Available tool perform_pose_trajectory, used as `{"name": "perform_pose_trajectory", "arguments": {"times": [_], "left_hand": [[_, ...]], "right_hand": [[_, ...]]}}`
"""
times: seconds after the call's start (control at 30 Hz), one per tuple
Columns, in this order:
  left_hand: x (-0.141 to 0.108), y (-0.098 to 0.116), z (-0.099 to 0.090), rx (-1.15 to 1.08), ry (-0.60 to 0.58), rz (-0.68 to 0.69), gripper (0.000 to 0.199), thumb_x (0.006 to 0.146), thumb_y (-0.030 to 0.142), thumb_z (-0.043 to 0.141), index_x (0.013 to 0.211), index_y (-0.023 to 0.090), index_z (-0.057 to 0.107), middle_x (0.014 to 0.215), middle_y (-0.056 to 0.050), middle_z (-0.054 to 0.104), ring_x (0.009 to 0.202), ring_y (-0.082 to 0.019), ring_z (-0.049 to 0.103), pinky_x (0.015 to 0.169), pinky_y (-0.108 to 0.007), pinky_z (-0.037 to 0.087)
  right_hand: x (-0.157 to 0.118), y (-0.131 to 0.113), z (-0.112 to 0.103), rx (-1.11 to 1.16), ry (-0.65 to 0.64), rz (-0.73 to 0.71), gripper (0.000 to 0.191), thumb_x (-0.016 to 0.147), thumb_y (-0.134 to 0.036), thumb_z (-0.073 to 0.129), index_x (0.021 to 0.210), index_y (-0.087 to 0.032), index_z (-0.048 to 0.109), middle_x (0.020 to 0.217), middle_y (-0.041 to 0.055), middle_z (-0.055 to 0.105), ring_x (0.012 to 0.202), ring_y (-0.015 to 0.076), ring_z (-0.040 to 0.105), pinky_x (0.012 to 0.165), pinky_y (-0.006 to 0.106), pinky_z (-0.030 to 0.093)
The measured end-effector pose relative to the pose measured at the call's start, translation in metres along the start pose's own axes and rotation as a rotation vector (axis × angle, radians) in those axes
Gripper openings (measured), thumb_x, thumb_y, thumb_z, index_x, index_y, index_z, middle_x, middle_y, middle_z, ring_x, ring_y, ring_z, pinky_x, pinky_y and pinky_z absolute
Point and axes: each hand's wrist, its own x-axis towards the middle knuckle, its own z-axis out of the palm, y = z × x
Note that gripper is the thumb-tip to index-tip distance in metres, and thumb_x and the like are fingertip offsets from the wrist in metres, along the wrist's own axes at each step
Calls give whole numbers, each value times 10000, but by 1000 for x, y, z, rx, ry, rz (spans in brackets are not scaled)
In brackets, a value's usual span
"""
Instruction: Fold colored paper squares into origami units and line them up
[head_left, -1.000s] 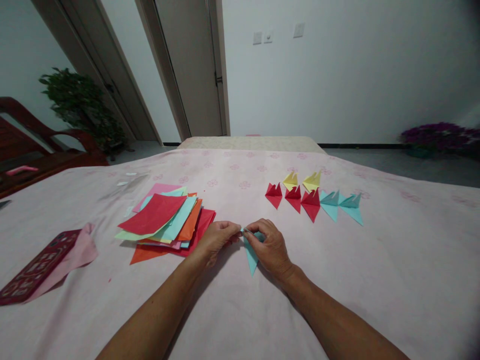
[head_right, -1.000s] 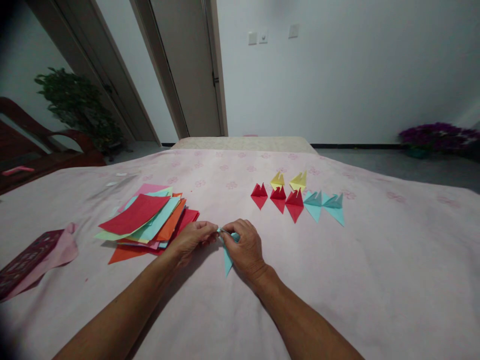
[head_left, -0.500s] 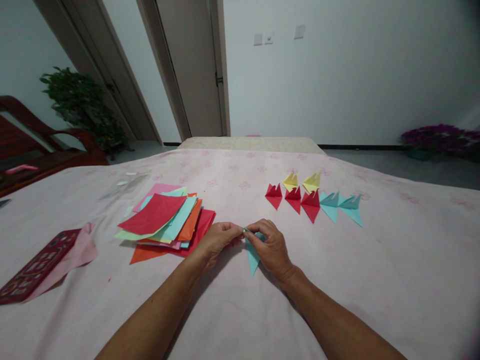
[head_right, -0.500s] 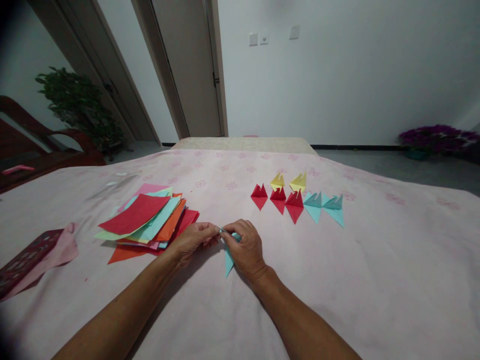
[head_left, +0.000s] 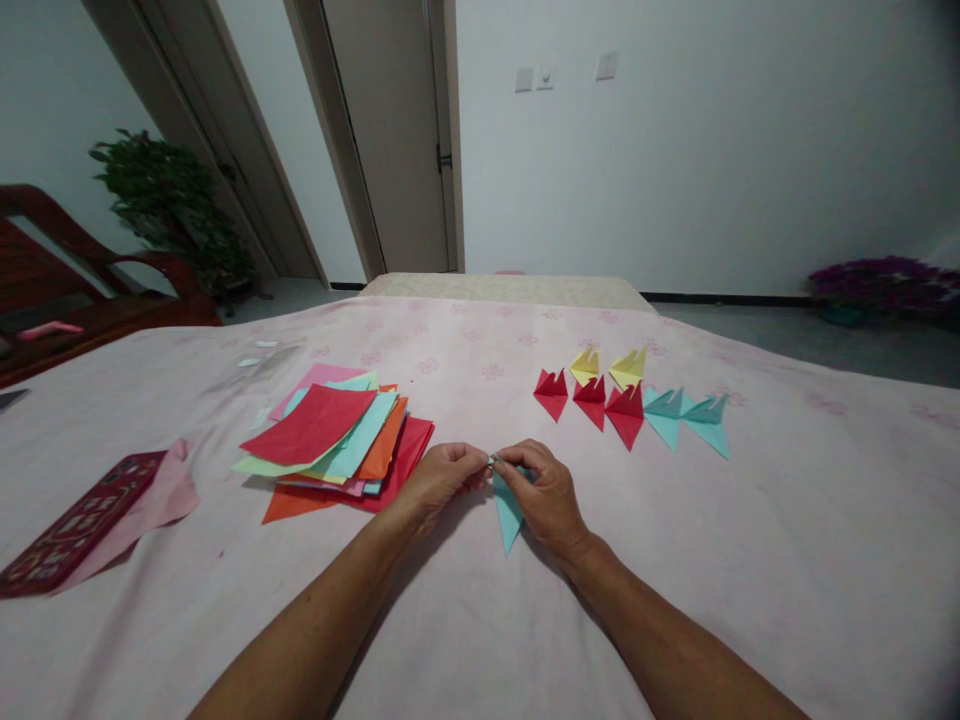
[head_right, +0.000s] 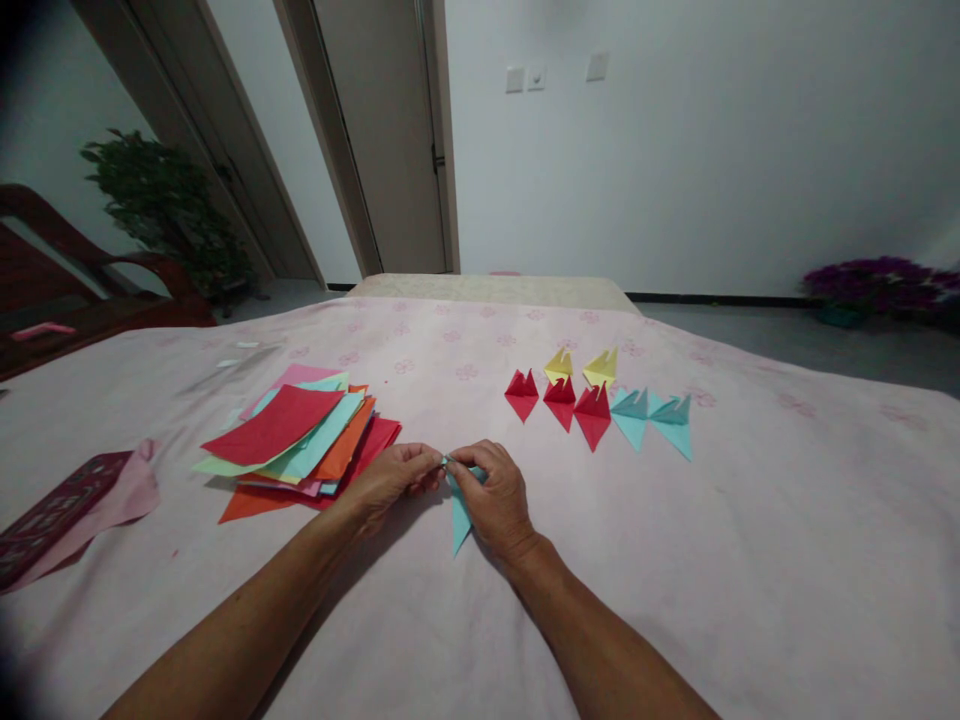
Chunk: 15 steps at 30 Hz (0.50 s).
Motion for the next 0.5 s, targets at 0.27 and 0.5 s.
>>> {"name": "perform_pose_trajectory", "arguments": {"times": [0.27, 0.5], "left_hand": [[3, -3, -2, 33, 14, 2, 274, 681, 406, 685, 670, 141, 617, 619, -7, 592, 528, -81, 426, 515, -224, 269], [1, -1, 0, 35, 23, 11, 189, 681, 331, 636, 683, 145, 604, 651, -13, 617, 537, -79, 434, 525, -216, 284]], "right_hand": [[2, -1, 1, 23, 3, 21, 63, 843, -233, 671, 785, -224, 695, 785, 14, 661, 792, 185, 608, 760, 318, 464], [1, -3, 1, 29, -7, 31, 69, 829, -199, 656, 777, -224, 694, 783, 11, 665, 785, 179, 615, 751, 308, 464]]}}
